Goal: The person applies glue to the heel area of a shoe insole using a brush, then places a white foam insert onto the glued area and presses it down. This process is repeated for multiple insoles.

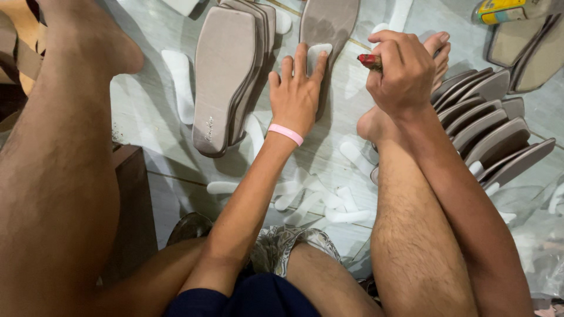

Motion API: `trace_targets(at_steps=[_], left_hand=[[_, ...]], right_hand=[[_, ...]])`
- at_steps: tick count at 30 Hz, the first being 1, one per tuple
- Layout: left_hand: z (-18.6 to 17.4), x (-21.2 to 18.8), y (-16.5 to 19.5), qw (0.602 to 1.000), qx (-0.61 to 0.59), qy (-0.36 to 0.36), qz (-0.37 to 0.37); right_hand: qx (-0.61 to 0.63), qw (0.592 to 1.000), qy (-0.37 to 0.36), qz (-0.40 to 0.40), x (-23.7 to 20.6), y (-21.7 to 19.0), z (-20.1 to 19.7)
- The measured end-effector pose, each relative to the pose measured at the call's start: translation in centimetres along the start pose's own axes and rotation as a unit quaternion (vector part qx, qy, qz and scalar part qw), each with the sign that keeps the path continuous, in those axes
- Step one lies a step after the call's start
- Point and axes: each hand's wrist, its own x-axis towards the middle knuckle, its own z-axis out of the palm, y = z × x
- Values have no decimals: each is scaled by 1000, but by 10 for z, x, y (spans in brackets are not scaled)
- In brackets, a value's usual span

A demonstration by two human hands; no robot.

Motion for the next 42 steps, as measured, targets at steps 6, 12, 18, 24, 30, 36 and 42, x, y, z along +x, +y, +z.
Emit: trace_targets(at_steps=[6, 12, 18, 24, 30, 36, 42], left_hand=[[-2, 2, 4, 1000, 16, -6, -5], [-18, 2, 3, 1000, -24, -9, -3], [-36, -23, -17, 958, -280, 20, -61], [-20, -66, -12, 902, -387, 116, -150], [9, -78, -13, 892, -388, 155, -175], [19, -78, -9, 915, -323, 176, -165], [13, -75, 1, 928, -281, 156, -187]], right_hand=[[-6, 1000, 4, 1, 2, -3, -2], [-4, 1000, 8, -4, 7, -8, -7], [6, 1000, 16, 22, 9, -8, -6], [-11, 1000, 15, 11, 13, -10, -2], [-9, 999, -26, -36, 16, -9, 3], [40, 986, -132, -88, 12, -10, 9], [5, 989, -132, -71, 11, -11, 5]])
